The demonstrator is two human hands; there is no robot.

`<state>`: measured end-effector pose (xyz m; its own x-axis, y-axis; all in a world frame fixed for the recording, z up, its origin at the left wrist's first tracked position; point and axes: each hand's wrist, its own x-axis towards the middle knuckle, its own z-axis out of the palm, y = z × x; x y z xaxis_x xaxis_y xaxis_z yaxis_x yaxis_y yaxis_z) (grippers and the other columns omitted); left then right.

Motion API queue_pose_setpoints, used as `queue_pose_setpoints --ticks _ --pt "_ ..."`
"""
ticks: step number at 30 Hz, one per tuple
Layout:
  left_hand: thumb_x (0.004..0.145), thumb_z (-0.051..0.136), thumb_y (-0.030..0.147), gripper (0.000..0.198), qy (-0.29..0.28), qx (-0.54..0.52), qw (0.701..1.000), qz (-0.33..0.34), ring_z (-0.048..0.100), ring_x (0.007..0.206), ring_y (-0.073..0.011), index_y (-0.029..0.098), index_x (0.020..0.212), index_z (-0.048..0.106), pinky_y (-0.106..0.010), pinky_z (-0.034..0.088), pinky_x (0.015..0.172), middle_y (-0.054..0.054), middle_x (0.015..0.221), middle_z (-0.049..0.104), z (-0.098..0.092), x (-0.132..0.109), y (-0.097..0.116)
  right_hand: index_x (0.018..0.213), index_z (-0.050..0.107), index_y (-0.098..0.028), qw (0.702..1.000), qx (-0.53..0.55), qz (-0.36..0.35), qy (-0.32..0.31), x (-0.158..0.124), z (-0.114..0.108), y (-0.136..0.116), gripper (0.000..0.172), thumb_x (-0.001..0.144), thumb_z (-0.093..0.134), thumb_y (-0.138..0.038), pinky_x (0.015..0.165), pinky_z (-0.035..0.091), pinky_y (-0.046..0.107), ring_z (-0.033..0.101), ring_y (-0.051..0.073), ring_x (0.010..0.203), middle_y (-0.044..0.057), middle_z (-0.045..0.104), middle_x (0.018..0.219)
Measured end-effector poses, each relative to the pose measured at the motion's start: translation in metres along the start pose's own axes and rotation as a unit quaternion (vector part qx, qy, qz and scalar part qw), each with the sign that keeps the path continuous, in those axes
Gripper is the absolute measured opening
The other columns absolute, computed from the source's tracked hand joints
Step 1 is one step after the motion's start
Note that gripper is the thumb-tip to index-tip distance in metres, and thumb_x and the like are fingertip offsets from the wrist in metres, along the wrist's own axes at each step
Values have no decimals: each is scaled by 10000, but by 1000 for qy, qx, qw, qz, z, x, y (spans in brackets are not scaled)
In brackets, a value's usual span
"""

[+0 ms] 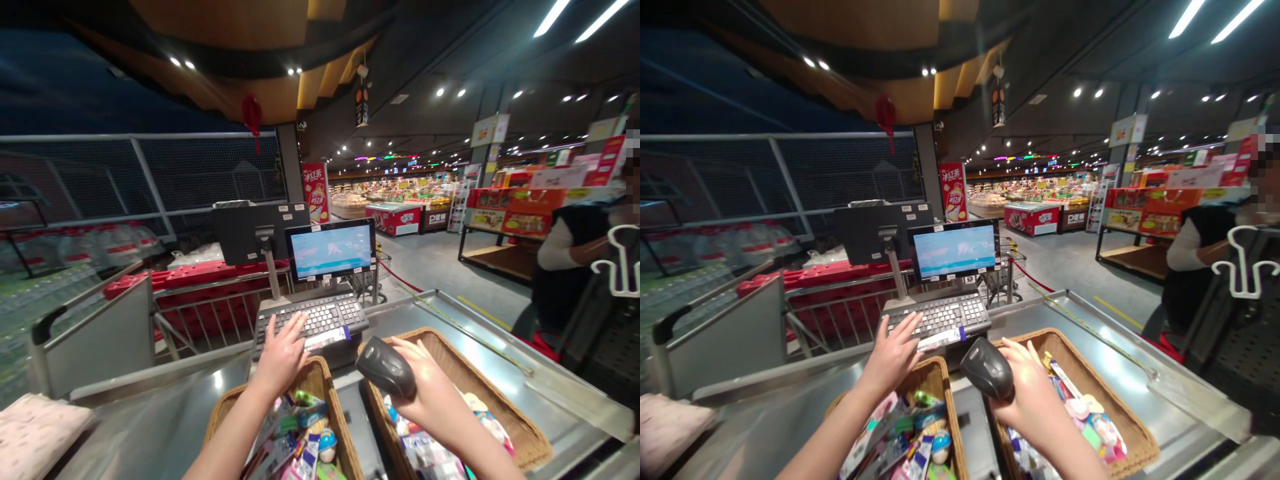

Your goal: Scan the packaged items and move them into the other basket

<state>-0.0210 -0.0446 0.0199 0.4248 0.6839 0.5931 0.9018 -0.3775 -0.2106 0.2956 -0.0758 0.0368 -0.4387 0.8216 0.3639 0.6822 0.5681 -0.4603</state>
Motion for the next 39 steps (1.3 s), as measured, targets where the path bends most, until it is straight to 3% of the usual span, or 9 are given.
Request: queue_pose_setpoints --ticks 14,23,33,37,39 --pt "885 617 241 145 -56 11 997 -45 490 1360 -322 197 749 645 -718 147 1157 -130 1480 515 -11 -47 -36 1038 713 -236 999 25 -26 -40 7 16 -34 470 607 566 -119 1152 255 654 533 382 1298 107 719 1178" --pt "878 583 212 188 -50 24 997 -55 489 1360 -318 194 693 615 -710 95 1169 -141 1475 521 -18 -82 -49 985 716 -208 997 31 -25 -64 5 34 -53 430 586 574 -130 1173 202 666 518 384 1324 119 736 1107" --pt "868 594 226 134 -130 0 985 -116 438 1402 -317 195 765 673 -696 54 1181 -135 1502 485 -30 -116 -56 933 731 -231 993 50 -47 -95 6 49 -76 334 621 624 -179 1169 242 649 567 377 1271 103 752 1086" --pt "874 588 237 148 -163 -11 976 -146 426 1410 -318 205 796 710 -694 57 1183 -127 1479 518 -24 -137 -57 863 734 -222 992 49 -60 -103 6 57 -84 252 634 635 -187 1167 292 613 576 376 1259 104 753 1076" --pt "881 577 247 183 -187 -12 968 -166 423 1411 -322 202 775 719 -695 67 1181 -131 1459 541 -17 -150 -56 892 737 -217 992 47 -56 -104 5 64 -86 302 615 630 -168 1173 284 614 554 382 1286 113 743 1120"
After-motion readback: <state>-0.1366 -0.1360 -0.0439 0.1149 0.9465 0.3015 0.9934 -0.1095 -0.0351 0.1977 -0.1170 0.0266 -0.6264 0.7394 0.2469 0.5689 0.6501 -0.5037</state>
